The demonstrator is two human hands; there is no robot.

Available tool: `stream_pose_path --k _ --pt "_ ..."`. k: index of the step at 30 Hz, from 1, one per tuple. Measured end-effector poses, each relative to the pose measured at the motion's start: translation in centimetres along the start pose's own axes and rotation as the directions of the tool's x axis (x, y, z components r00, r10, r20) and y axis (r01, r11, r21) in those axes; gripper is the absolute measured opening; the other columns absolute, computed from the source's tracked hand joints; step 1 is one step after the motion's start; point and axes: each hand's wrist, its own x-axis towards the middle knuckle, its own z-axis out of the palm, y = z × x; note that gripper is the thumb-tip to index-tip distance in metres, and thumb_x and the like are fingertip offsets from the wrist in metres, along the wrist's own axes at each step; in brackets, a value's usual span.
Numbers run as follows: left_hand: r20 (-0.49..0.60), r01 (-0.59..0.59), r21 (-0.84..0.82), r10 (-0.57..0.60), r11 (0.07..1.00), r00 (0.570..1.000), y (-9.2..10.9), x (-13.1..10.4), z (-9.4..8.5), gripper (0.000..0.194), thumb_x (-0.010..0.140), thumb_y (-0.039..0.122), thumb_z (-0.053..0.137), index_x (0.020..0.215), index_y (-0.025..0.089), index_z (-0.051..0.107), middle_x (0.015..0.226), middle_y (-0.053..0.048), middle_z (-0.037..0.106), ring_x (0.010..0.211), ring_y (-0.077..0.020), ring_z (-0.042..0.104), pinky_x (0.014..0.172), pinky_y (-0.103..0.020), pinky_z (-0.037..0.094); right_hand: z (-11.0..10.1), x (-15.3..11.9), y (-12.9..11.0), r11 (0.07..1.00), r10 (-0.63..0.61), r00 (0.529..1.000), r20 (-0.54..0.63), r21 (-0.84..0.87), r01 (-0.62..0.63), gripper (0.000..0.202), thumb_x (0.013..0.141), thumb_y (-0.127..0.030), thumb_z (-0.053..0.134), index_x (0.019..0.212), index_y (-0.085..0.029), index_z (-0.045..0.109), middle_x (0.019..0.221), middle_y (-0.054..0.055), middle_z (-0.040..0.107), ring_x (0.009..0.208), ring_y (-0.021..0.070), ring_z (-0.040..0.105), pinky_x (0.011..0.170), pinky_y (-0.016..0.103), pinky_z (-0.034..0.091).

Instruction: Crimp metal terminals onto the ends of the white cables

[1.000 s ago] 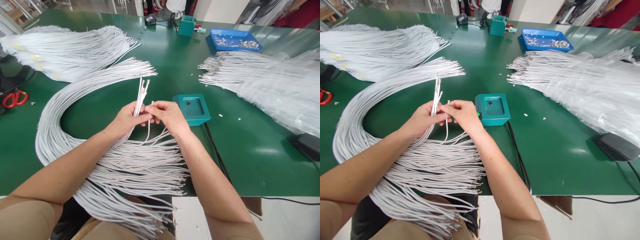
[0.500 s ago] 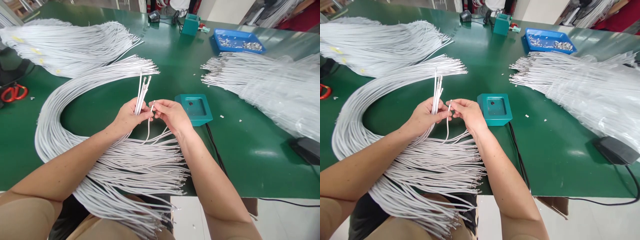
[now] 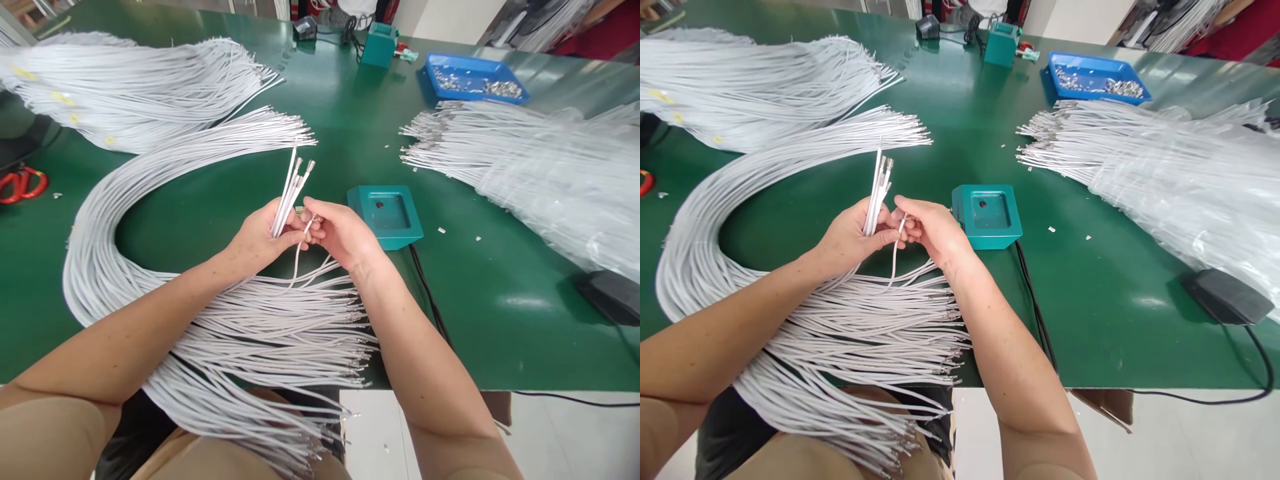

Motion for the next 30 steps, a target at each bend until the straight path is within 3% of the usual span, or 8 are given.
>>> stream_pose_path --k 6,12,17,21,23,25,28,30 --pt "-0.087 0.020 0.025 -0.018 0.999 0.996 0.4 0.1 -0.2 0.034 0.071 0.031 0.082 0.080 0.019 0.052 0.076 -0.001 0.071 0.066 -0.0166 0.069 0.069 -0.033 0.057 -0.4 -0.1 -0.3 0.999 0.013 0.998 0.053 0.039 -0.015 0.045 0.068 -0.060 0.081 0.072 -0.018 0.064 0.060 -0.006 0.045 0.056 0.0090 0.044 0.064 0.027 0.048" --pt "-0.180 0.044 0.121 -0.022 0.992 0.983 0.5 0.3 -0.5 0.036 0.068 0.028 0.083 0.081 0.020 0.050 0.081 0.000 0.072 0.070 -0.0162 0.067 0.066 -0.030 0.055 -0.7 0.0 -0.2 0.996 0.003 0.997 0.075 0.083 -0.010 0.034 0.070 -0.048 0.084 0.082 -0.019 0.070 0.069 -0.005 0.055 0.064 0.0090 0.050 0.073 0.029 0.051" --pt "-0.163 0.022 0.084 -0.008 0.996 0.987 0.0 0.4 -0.7 0.040 0.068 0.036 0.083 0.085 0.020 0.051 0.082 0.000 0.070 0.068 -0.0160 0.067 0.062 -0.028 0.052 -0.5 -0.1 0.0 0.997 -0.072 0.997 -0.037 -0.012 0.072 0.034 0.070 -0.047 0.082 0.087 -0.019 0.075 0.073 -0.002 0.063 0.064 0.0095 0.055 0.071 0.029 0.052" --pt "-0.097 0.014 0.041 -0.010 0.999 0.995 -0.1 0.3 -1.0 0.044 0.074 0.035 0.079 0.110 0.021 0.059 0.086 -0.001 0.067 0.073 -0.0159 0.067 0.054 -0.022 0.046 -0.1 -0.1 0.1 0.957 -0.203 0.967 -0.153 -0.242 0.163 0.019 0.076 -0.037 0.077 0.082 -0.019 0.074 0.075 -0.001 0.067 0.066 0.0099 0.056 0.072 0.028 0.050" --pt "-0.043 0.063 -0.030 -0.065 0.998 0.997 0.0 0.2 -1.1 0.050 0.075 0.033 0.078 0.122 0.023 0.061 0.086 -0.001 0.065 0.076 -0.0154 0.066 0.052 -0.021 0.043 0.1 -0.1 0.3 0.851 -0.346 0.922 -0.173 -0.472 0.230 0.012 0.082 -0.029 0.068 0.079 -0.019 0.071 0.074 -0.001 0.066 0.068 0.0109 0.056 0.071 0.027 0.047" --pt "0.001 0.133 -0.134 -0.134 0.982 0.991 0.0 0.2 -1.1 0.051 0.076 0.031 0.077 0.124 0.024 0.064 0.084 -0.001 0.062 0.075 -0.0141 0.064 0.050 -0.019 0.040 0.3 -0.2 0.6 0.635 -0.504 0.855 -0.122 -0.723 0.271 0.015 0.088 -0.025 0.059 0.077 -0.019 0.068 0.074 0.000 0.065 0.069 0.0123 0.055 0.069 0.028 0.044" --pt "0.048 0.241 -0.278 -0.237 0.930 0.970 0.1 0.4 -1.3 0.045 0.075 0.028 0.077 0.119 0.023 0.068 0.080 -0.001 0.062 0.070 -0.0119 0.061 0.046 -0.018 0.033 0.4 -0.4 1.0 0.129 -0.650 0.750 0.119 -0.956 0.264 0.026 0.095 -0.021 0.046 0.078 -0.017 0.065 0.083 0.006 0.065 0.077 0.0171 0.054 0.073 0.031 0.041" --pt "0.066 0.291 -0.326 -0.286 0.899 0.956 0.0 0.7 -1.4 0.042 0.074 0.025 0.077 0.116 0.020 0.070 0.077 -0.002 0.063 0.066 -0.0105 0.059 0.043 -0.017 0.029 0.1 -0.4 1.0 -0.154 -0.619 0.731 0.287 -0.957 0.245 0.033 0.098 -0.019 0.038 0.081 -0.016 0.066 0.089 0.010 0.066 0.084 0.0208 0.054 0.077 0.034 0.040"
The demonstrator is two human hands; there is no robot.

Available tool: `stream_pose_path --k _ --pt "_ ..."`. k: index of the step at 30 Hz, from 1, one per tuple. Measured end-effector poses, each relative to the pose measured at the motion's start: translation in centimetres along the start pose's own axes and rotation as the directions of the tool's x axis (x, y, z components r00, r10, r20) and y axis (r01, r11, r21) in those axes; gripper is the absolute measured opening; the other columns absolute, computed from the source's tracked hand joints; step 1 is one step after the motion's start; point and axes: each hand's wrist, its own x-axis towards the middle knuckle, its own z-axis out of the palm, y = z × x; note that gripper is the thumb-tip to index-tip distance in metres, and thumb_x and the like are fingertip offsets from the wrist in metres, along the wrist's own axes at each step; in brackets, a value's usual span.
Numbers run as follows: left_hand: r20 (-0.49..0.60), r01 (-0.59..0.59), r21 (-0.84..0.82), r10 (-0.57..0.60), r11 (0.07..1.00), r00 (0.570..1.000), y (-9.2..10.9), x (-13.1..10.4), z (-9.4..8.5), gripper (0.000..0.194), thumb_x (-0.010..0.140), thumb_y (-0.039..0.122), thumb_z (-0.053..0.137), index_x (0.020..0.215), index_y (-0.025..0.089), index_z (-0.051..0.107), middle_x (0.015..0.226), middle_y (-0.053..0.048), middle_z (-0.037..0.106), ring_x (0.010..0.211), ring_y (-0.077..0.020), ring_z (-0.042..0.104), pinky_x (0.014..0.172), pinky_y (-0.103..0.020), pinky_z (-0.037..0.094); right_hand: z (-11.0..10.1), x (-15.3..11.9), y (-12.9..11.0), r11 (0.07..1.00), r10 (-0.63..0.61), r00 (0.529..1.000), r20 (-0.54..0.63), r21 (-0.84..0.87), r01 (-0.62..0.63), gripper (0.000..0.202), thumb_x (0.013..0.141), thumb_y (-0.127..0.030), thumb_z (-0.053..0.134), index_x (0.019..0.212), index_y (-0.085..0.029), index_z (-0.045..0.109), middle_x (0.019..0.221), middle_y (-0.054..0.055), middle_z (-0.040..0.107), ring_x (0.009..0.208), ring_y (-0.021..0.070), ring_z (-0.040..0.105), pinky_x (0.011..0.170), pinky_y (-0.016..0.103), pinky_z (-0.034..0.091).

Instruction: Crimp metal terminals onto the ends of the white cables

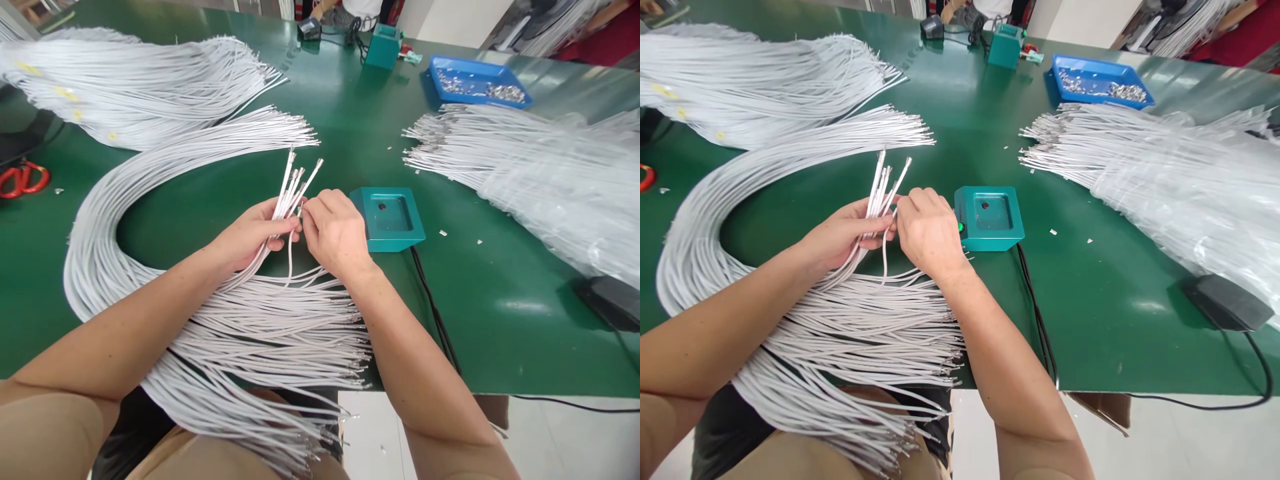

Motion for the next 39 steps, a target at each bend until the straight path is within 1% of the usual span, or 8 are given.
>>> stream_pose_path --k 2,6,9,14,27,31,34,39 --pt "-0.029 0.026 -0.011 -0.027 1.000 0.999 0.1 0.4 -0.2 0.042 0.074 0.021 0.076 0.115 0.018 0.070 0.075 -0.002 0.063 0.064 -0.0099 0.058 0.041 -0.017 0.027 -0.1 0.0 0.5 0.990 -0.062 0.997 0.052 -0.125 0.068 0.034 0.100 -0.020 0.036 0.088 -0.016 0.067 0.092 0.011 0.067 0.088 0.0234 0.055 0.080 0.036 0.038" --pt "-0.125 0.027 0.079 -0.017 0.996 0.992 -0.1 1.2 -0.7 0.049 0.073 0.017 0.075 0.121 0.017 0.067 0.077 -0.002 0.065 0.067 -0.0103 0.062 0.041 -0.016 0.030 -0.4 0.4 1.8 0.957 0.018 0.995 0.094 -0.288 0.010 0.024 0.096 -0.018 0.045 0.107 -0.013 0.066 0.102 0.013 0.071 0.097 0.0286 0.056 0.088 0.040 0.036" --pt "-0.133 -0.004 0.238 0.036 0.971 0.990 -0.5 1.6 -1.1 0.052 0.074 0.018 0.073 0.124 0.018 0.064 0.080 -0.002 0.067 0.070 -0.0123 0.067 0.043 -0.016 0.035 -0.5 0.7 2.4 0.934 0.071 0.976 0.208 -0.357 0.008 0.025 0.090 -0.007 0.047 0.107 -0.010 0.066 0.094 0.013 0.073 0.091 0.0276 0.059 0.092 0.040 0.035" --pt "-0.137 -0.044 0.441 0.116 0.897 0.984 -1.1 1.9 -1.2 0.052 0.074 0.022 0.073 0.124 0.017 0.062 0.082 -0.004 0.072 0.073 -0.0175 0.072 0.043 -0.017 0.040 -0.4 0.9 2.5 0.921 0.062 0.963 0.263 -0.387 0.046 0.022 0.087 -0.006 0.052 0.102 -0.010 0.068 0.096 0.013 0.073 0.097 0.0292 0.058 0.092 0.040 0.035" --pt "-0.151 -0.010 0.632 0.135 0.775 0.979 -1.2 2.4 -0.6 0.052 0.073 0.023 0.070 0.124 0.012 0.065 0.076 -0.004 0.074 0.067 -0.0162 0.069 0.043 -0.019 0.046 0.0 0.9 2.9 0.919 0.067 0.964 0.259 -0.392 0.042 0.022 0.090 -0.013 0.055 0.095 -0.014 0.076 0.078 0.012 0.069 0.095 0.0283 0.054 0.090 0.042 0.038" --pt "-0.153 0.004 0.582 0.105 0.813 0.983 -1.1 2.4 -0.6 0.055 0.072 0.022 0.072 0.125 0.011 0.064 0.079 -0.005 0.075 0.070 -0.0170 0.071 0.046 -0.020 0.047 -0.7 0.3 2.9 0.900 0.112 0.982 0.154 -0.434 -0.035 0.030 0.093 -0.025 0.056 0.118 -0.015 0.068 0.109 0.014 0.072 0.115 0.0324 0.053 0.112 0.058 0.025" --pt "-0.148 0.012 0.528 0.078 0.849 0.986 -1.0 2.4 -0.8 0.054 0.072 0.022 0.073 0.125 0.012 0.064 0.080 -0.006 0.074 0.073 -0.0179 0.072 0.048 -0.020 0.047 -0.9 -0.1 3.5 0.841 0.239 0.971 0.019 -0.504 -0.198 0.045 0.096 -0.030 0.050 0.139 -0.014 0.053 0.143 0.019 0.055 0.137 0.0377 0.040 0.113 0.069 0.018" --pt "-0.156 0.014 0.496 0.073 0.868 0.985 -1.0 2.3 -1.4 0.050 0.073 0.024 0.074 0.121 0.015 0.065 0.083 -0.005 0.074 0.076 -0.0184 0.073 0.052 -0.021 0.047 -0.7 -0.3 4.1 0.809 0.322 0.941 0.100 -0.546 -0.219 0.047 0.099 -0.030 0.044 0.143 -0.013 0.048 0.152 0.020 0.044 0.145 0.0380 0.032 0.116 0.070 0.016"
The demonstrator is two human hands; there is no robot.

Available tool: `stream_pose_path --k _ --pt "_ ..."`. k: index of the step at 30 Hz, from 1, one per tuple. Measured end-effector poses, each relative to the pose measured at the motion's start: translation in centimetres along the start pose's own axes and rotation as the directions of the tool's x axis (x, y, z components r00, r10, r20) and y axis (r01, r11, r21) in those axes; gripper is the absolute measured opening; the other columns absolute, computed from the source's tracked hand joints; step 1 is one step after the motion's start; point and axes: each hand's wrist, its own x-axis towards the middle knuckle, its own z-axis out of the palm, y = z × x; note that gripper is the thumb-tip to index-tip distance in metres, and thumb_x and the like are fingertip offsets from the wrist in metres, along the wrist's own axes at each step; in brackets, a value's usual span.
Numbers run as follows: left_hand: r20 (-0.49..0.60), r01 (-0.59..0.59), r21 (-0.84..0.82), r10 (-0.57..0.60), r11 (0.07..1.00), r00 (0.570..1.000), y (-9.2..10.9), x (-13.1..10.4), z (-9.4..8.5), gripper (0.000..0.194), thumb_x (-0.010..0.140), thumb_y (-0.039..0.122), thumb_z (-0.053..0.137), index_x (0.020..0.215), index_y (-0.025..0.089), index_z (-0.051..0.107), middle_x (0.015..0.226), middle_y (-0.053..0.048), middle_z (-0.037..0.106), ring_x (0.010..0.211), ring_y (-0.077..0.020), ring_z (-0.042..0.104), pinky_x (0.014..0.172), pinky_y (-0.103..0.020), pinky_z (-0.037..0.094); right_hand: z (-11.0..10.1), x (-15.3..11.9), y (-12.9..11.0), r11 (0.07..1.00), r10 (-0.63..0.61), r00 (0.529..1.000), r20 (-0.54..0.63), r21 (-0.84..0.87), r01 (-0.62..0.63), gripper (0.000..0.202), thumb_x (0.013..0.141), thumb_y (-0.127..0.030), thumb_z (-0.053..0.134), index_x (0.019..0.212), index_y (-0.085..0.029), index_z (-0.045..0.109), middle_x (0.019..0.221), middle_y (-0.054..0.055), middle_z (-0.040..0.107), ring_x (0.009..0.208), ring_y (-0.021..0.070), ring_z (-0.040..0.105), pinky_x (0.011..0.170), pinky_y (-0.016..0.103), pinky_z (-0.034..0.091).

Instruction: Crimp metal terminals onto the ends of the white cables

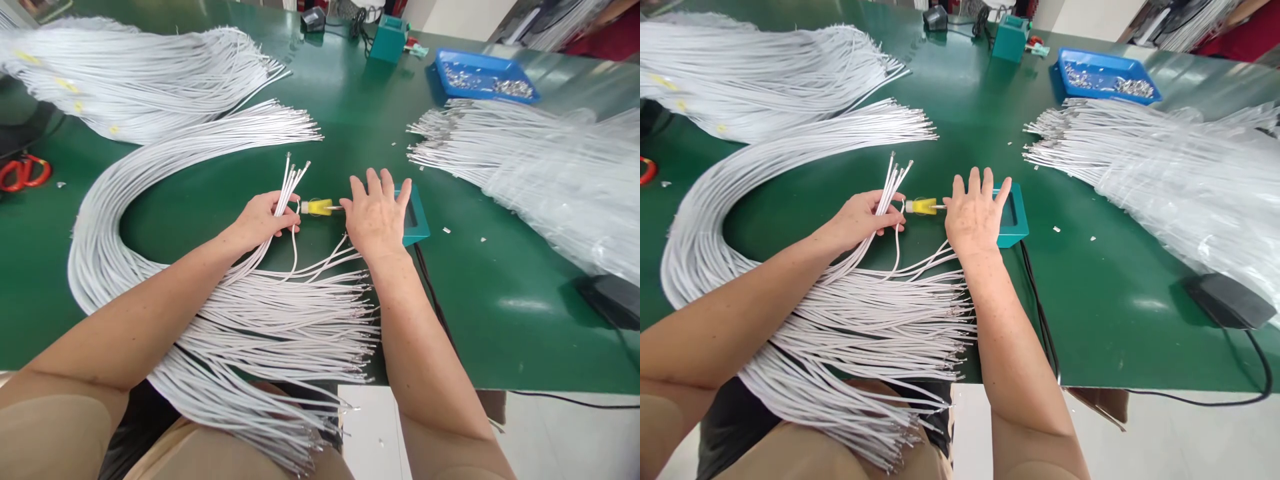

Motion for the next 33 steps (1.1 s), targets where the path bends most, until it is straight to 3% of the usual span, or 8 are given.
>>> stream_pose_path --k 4,7,12,20,23,25,28,33 --pt "-0.035 -0.039 -0.046 0.038 0.998 0.999 -0.2 -0.2 -0.5 0.056 0.074 0.026 0.075 0.128 0.017 0.062 0.083 -0.002 0.071 0.078 -0.0171 0.071 0.054 -0.020 0.045 -1.2 -0.1 -0.6 0.992 -0.035 0.997 -0.076 0.115 0.043 0.045 0.097 -0.030 0.052 0.138 -0.011 0.053 0.149 0.021 0.048 0.140 0.0370 0.039 0.115 0.062 0.025" --pt "-0.030 -0.090 -0.130 0.087 0.987 0.996 -0.3 -0.3 -0.7 0.049 0.074 0.029 0.076 0.121 0.017 0.066 0.080 0.000 0.067 0.071 -0.0129 0.064 0.053 -0.020 0.042 -2.9 -0.6 -2.1 0.889 -0.251 0.966 -0.061 0.381 0.255 0.029 0.097 -0.028 0.054 0.119 -0.014 0.067 0.124 0.013 0.067 0.118 0.0274 0.056 0.101 0.043 0.045" --pt "0.027 -0.072 -0.256 0.081 0.964 0.996 -0.2 -0.4 -0.7 0.036 0.067 0.033 0.084 0.096 0.016 0.072 0.074 0.003 0.059 0.058 -0.0073 0.049 0.055 -0.021 0.041 -3.9 -2.3 -5.3 0.702 -0.629 0.757 0.176 0.547 0.456 0.020 0.095 -0.022 0.058 0.087 -0.015 0.075 0.093 0.011 0.072 0.098 0.0240 0.062 0.080 0.034 0.049" --pt "-0.018 -0.073 -0.278 0.071 0.958 0.997 0.5 -1.1 -0.3 0.031 0.074 0.042 0.079 0.091 0.017 0.076 0.077 -0.002 0.065 0.071 -0.0120 0.057 0.068 -0.023 0.045 -4.6 -3.4 -5.8 0.706 -0.539 0.750 0.384 0.692 0.152 0.033 0.082 -0.026 0.069 0.052 -0.020 0.055 0.053 0.003 0.054 0.055 0.0174 0.047 0.055 0.034 0.033" --pt "-0.013 -0.136 -0.260 0.137 0.956 0.990 0.5 -1.3 -0.2 0.031 0.074 0.038 0.080 0.096 0.018 0.074 0.075 0.000 0.066 0.072 -0.0134 0.061 0.073 -0.026 0.048 -4.8 -1.9 -4.2 0.687 -0.397 0.843 0.362 0.727 0.011 0.033 0.090 -0.032 0.058 0.060 -0.021 0.060 0.059 0.002 0.059 0.055 0.0141 0.048 0.055 0.030 0.036" --pt "0.011 -0.171 -0.202 0.177 0.964 0.984 0.6 -1.6 0.0 0.027 0.075 0.036 0.078 0.093 0.018 0.072 0.076 -0.001 0.068 0.073 -0.0149 0.063 0.075 -0.028 0.050 -4.4 -0.8 -3.2 0.539 -0.155 0.942 0.296 0.825 -0.171 0.029 0.094 -0.038 0.055 0.072 -0.021 0.061 0.063 0.000 0.061 0.053 0.0115 0.050 0.053 0.027 0.038" --pt "0.070 -0.180 -0.113 0.188 0.977 0.980 1.0 -2.2 0.4 0.019 0.076 0.033 0.077 0.081 0.018 0.067 0.072 -0.001 0.067 0.071 -0.0155 0.064 0.073 -0.029 0.051 -3.3 0.0 -2.5 0.108 0.079 0.958 0.275 0.953 -0.282 0.030 0.086 -0.048 0.066 0.075 -0.021 0.058 0.060 -0.004 0.058 0.047 0.0082 0.048 0.047 0.023 0.039" --pt "0.036 -0.174 -0.276 0.191 0.945 0.981 1.2 -2.6 0.8 0.025 0.075 0.033 0.078 0.077 0.018 0.058 0.084 -0.002 0.070 0.083 -0.0167 0.068 0.076 -0.029 0.053 -2.3 -0.2 -3.4 -0.163 -0.033 0.958 0.284 0.945 -0.285 0.038 0.076 -0.050 0.076 0.066 -0.019 0.058 0.056 -0.004 0.055 0.048 0.0069 0.046 0.045 0.022 0.038"
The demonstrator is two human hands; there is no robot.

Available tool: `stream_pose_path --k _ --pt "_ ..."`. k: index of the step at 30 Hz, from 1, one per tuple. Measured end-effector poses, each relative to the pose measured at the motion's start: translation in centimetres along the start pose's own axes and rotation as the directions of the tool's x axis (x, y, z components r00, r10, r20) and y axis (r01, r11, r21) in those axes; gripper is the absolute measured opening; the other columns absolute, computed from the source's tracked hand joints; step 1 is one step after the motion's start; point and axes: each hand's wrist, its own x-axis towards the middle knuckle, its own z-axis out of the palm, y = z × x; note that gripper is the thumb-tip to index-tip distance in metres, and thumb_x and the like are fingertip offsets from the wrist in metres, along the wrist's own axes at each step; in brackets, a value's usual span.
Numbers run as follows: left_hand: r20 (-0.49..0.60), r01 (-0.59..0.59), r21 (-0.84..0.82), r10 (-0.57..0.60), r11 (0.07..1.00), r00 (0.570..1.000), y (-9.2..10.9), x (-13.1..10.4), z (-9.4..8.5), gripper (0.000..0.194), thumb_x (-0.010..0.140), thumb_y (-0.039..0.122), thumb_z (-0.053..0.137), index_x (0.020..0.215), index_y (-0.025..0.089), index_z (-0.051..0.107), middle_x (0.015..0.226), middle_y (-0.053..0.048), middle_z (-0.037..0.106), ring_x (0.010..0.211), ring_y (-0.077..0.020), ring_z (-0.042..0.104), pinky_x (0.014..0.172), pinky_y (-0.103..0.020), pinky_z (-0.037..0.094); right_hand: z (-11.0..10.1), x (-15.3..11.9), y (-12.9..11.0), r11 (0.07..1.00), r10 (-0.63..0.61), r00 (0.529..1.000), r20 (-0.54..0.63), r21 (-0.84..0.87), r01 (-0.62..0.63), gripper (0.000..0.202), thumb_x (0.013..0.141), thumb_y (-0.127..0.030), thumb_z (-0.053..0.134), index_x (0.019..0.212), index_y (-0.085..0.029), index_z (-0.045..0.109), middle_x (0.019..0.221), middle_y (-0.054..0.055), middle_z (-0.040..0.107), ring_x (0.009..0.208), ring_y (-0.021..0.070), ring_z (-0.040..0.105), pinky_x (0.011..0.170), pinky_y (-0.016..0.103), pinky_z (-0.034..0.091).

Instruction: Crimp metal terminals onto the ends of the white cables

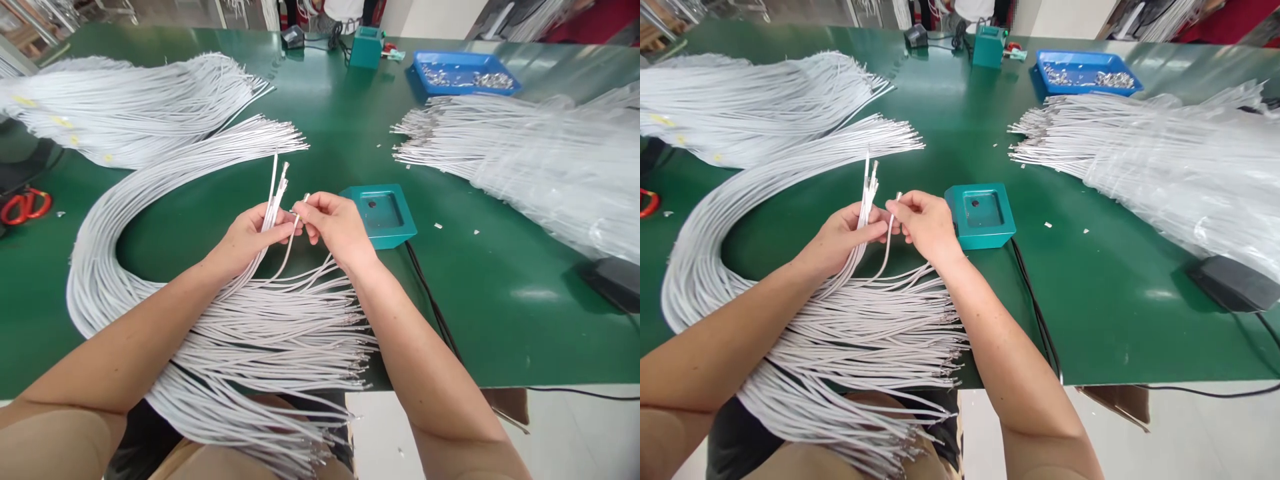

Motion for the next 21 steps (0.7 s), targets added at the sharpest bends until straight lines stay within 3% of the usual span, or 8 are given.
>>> stream_pose_path --k 2,5,8,12,15,19,21 --pt "-0.001 -0.013 -0.042 0.013 0.999 1.000 -0.18 0.10 -0.03 0.030 0.074 0.033 0.080 0.074 0.018 0.054 0.077 0.000 0.067 0.078 -0.0150 0.067 0.067 -0.026 0.051 0.34 -0.10 0.14 1.000 0.023 0.999 0.047 -0.017 -0.023 0.036 0.074 -0.048 0.078 0.066 -0.017 0.062 0.057 -0.004 0.056 0.049 0.0064 0.046 0.044 0.022 0.037" --pt "-0.022 -0.009 -0.006 0.009 1.000 1.000 -0.33 0.26 -0.14 0.033 0.072 0.033 0.082 0.073 0.019 0.052 0.068 0.002 0.062 0.068 -0.0133 0.063 0.057 -0.024 0.045 0.49 -0.09 0.20 0.998 0.057 0.998 0.027 0.007 -0.057 0.031 0.069 -0.043 0.082 0.073 -0.017 0.067 0.064 -0.003 0.062 0.052 0.0063 0.050 0.046 0.021 0.038" --pt "-0.045 0.000 0.056 0.002 0.998 0.999 -0.22 0.29 -0.16 0.035 0.068 0.035 0.085 0.075 0.019 0.055 0.068 0.002 0.063 0.066 -0.0137 0.063 0.056 -0.024 0.044 0.47 0.00 0.24 0.996 0.066 0.997 -0.035 0.061 -0.064 0.027 0.067 -0.037 0.083 0.076 -0.017 0.068 0.065 -0.004 0.064 0.051 0.0055 0.049 0.048 0.021 0.039" --pt "-0.064 -0.006 0.054 0.010 0.999 0.998 -0.01 0.15 -0.05 0.035 0.066 0.035 0.086 0.079 0.018 0.057 0.075 0.001 0.066 0.067 -0.0134 0.063 0.056 -0.024 0.044 0.51 0.11 0.32 0.992 0.065 0.997 -0.033 0.108 -0.061 0.014 0.074 -0.029 0.075 0.073 -0.016 0.069 0.065 -0.004 0.063 0.052 0.0053 0.047 0.052 0.022 0.040" --pt "-0.081 -0.020 0.050 0.024 0.999 0.996 0.06 0.05 -0.03 0.034 0.068 0.036 0.084 0.079 0.019 0.056 0.078 0.000 0.066 0.068 -0.0142 0.064 0.053 -0.025 0.043 0.46 0.23 0.54 0.965 0.131 0.991 0.038 0.224 -0.136 0.014 0.073 -0.029 0.075 0.072 -0.017 0.068 0.064 -0.004 0.060 0.053 0.0062 0.047 0.054 0.023 0.039" --pt "-0.074 -0.031 0.083 0.037 0.996 0.997 0.30 -0.06 0.03 0.028 0.073 0.031 0.078 0.079 0.019 0.054 0.077 0.000 0.067 0.064 -0.0128 0.063 0.053 -0.025 0.043 0.23 0.44 0.89 0.884 0.181 0.955 0.236 0.387 -0.263 0.025 0.073 -0.030 0.075 0.060 -0.018 0.056 0.059 -0.005 0.050 0.057 0.0087 0.049 0.060 0.026 0.042" --pt "-0.069 -0.021 0.086 0.027 0.996 0.997 0.57 -0.12 0.24 0.025 0.074 0.026 0.076 0.079 0.019 0.052 0.077 0.000 0.070 0.065 -0.0134 0.065 0.055 -0.026 0.046 0.13 0.51 0.89 0.887 0.185 0.955 0.230 0.380 -0.263 0.026 0.074 -0.036 0.076 0.064 -0.018 0.060 0.060 -0.005 0.049 0.056 0.0090 0.048 0.059 0.026 0.041"
